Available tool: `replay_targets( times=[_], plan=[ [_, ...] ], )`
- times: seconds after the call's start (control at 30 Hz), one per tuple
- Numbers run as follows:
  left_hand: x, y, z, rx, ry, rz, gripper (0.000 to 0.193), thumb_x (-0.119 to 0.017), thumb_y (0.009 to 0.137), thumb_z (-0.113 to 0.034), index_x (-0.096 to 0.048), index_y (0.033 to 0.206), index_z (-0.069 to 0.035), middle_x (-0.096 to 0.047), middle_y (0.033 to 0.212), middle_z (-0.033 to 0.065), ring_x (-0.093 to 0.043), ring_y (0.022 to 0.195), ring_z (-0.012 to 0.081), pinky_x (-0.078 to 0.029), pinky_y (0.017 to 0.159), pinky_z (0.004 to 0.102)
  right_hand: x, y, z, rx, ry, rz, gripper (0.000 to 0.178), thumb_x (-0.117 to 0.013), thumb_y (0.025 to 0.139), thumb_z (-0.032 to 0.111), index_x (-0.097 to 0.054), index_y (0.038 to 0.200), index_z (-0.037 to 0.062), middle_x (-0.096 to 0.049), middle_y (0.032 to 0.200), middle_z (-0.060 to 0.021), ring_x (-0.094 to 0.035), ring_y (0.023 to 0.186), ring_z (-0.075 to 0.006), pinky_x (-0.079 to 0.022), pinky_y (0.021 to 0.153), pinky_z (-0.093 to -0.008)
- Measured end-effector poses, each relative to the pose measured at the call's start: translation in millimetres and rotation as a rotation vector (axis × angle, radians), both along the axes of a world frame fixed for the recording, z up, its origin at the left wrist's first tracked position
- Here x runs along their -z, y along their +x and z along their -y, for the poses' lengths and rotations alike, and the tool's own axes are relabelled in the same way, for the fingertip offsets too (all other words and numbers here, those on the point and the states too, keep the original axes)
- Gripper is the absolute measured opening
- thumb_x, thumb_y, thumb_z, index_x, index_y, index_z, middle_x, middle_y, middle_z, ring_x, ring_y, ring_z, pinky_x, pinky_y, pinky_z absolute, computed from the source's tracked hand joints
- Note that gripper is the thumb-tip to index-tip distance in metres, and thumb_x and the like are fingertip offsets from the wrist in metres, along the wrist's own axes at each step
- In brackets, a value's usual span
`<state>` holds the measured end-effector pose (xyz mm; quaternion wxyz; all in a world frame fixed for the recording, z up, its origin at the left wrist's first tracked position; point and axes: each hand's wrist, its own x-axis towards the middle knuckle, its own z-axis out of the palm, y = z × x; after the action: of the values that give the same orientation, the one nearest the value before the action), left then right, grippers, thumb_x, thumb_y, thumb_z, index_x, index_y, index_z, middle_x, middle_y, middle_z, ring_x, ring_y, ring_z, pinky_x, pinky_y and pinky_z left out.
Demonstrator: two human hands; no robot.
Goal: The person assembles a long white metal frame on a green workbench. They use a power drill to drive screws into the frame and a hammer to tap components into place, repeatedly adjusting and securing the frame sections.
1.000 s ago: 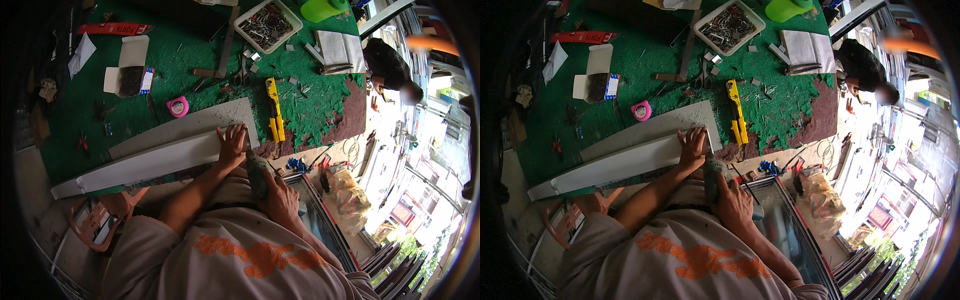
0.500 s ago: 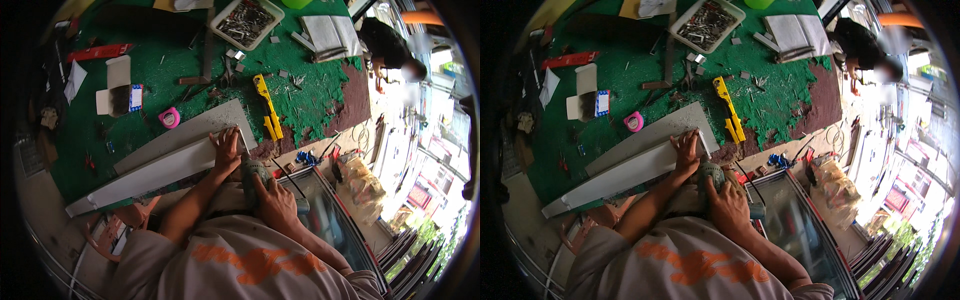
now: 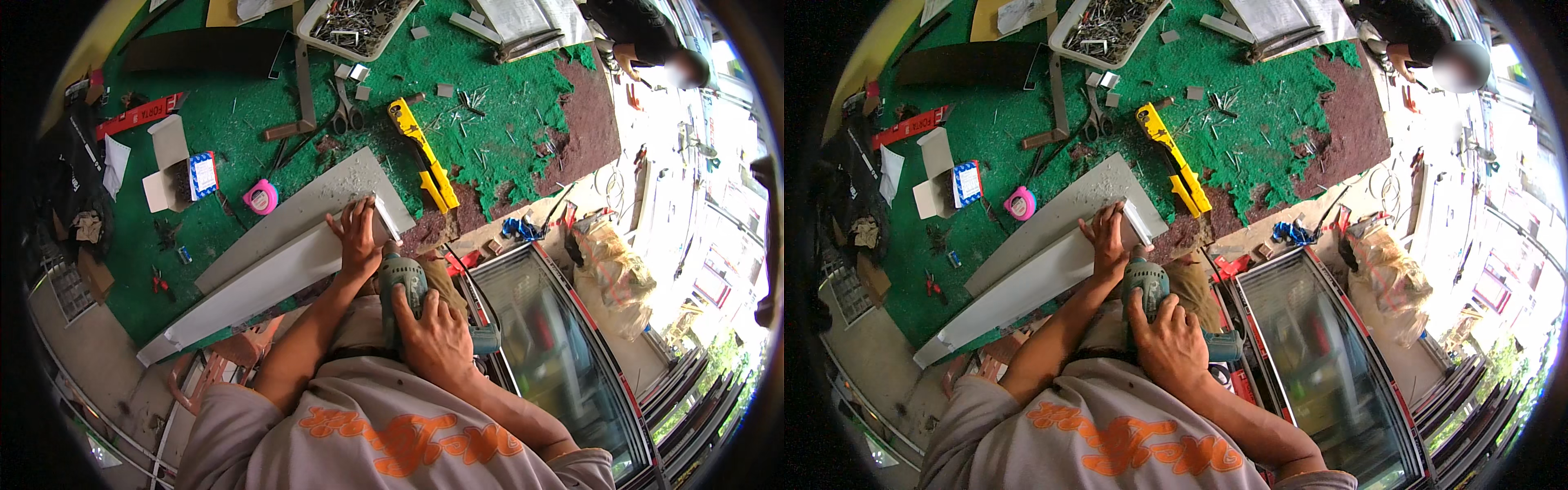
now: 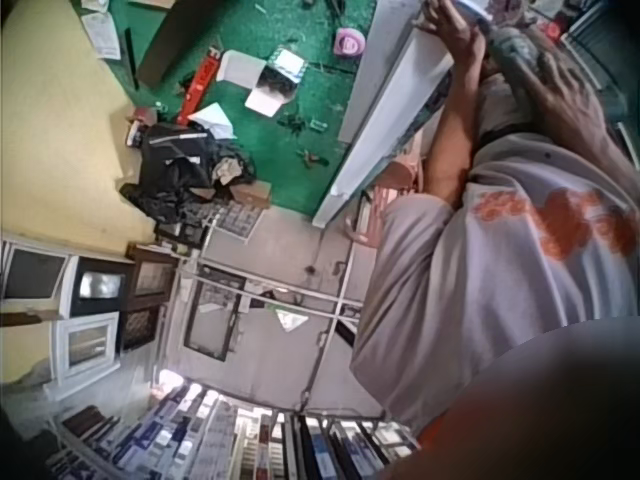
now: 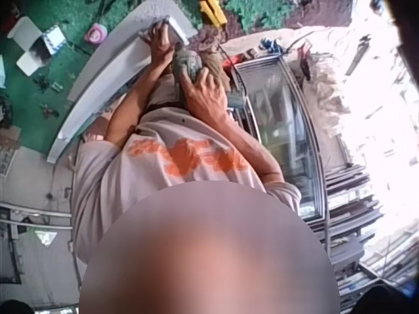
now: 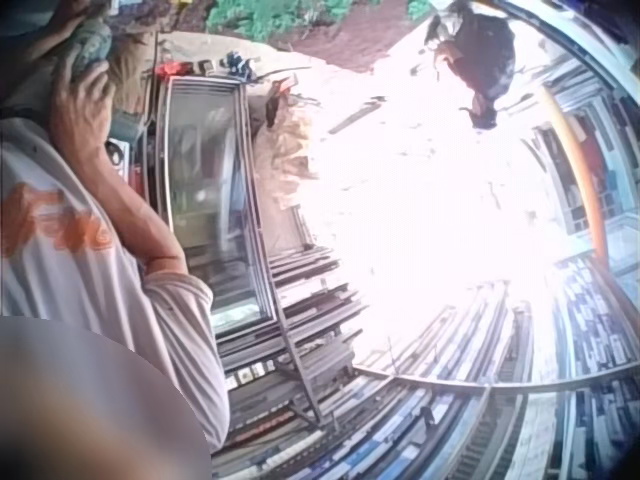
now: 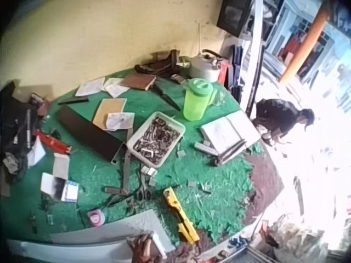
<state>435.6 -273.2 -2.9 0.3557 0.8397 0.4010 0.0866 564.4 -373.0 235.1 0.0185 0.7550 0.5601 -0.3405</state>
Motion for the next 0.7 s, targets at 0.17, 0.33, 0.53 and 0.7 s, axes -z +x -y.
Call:
replay_targets(
  times=[0.17, 0.33, 0.53, 0.7],
  plan=[
    [-1, 2, 0, 0.000, 0.027, -0.082, 0.088, -0.074, 0.072, -0.026, -0.038, 0.149, -0.004, -0.039, 0.152, 0.0098, -0.032, 0.142, 0.0357, 0.004, 0.113, 0.0717, -3, -1, -2, 0.030, -0.045, -0.006, 0.058, -0.056, 0.088, 0.017, -0.045, 0.145, 0.0122, -0.057, 0.110, -0.0300, -0.066, 0.091, -0.0381, -0.054, 0.076, -0.0458],
    [-2, 4, 2, -0.027, 0.060, -0.053, 0.090, -0.078, 0.070, -0.023, -0.038, 0.149, -0.006, -0.041, 0.150, 0.0084, -0.034, 0.140, 0.0350, 0.000, 0.114, 0.0732, -7, -2, -7, 0.055, -0.142, -0.034, 0.067, -0.062, 0.083, 0.017, -0.043, 0.147, 0.0139, -0.057, 0.105, -0.0244, -0.067, 0.089, -0.0384, -0.056, 0.072, -0.0471],
    [-3, 4, 4, -0.029, 0.069, -0.083, 0.093, -0.083, 0.067, -0.019, -0.039, 0.148, -0.007, -0.042, 0.149, 0.0083, -0.034, 0.139, 0.0344, -0.003, 0.114, 0.0725, -6, -5, -15, -0.002, -0.148, 0.009, 0.065, -0.061, 0.085, 0.017, -0.042, 0.148, 0.0134, -0.059, 0.101, -0.0254, -0.067, 0.089, -0.0402, -0.056, 0.072, -0.0488],
    [0, 2, 5, -0.052, 0.073, -0.038, 0.092, -0.082, 0.067, -0.020, -0.040, 0.147, -0.007, -0.042, 0.148, 0.0088, -0.035, 0.139, 0.0344, -0.004, 0.114, 0.0726, -5, -8, -18, 0.012, -0.210, 0.037, 0.076, -0.075, 0.076, 0.025, -0.043, 0.144, 0.0172, -0.061, 0.109, -0.0256, -0.068, 0.096, -0.0413, -0.054, 0.081, -0.0507]
  ],
)
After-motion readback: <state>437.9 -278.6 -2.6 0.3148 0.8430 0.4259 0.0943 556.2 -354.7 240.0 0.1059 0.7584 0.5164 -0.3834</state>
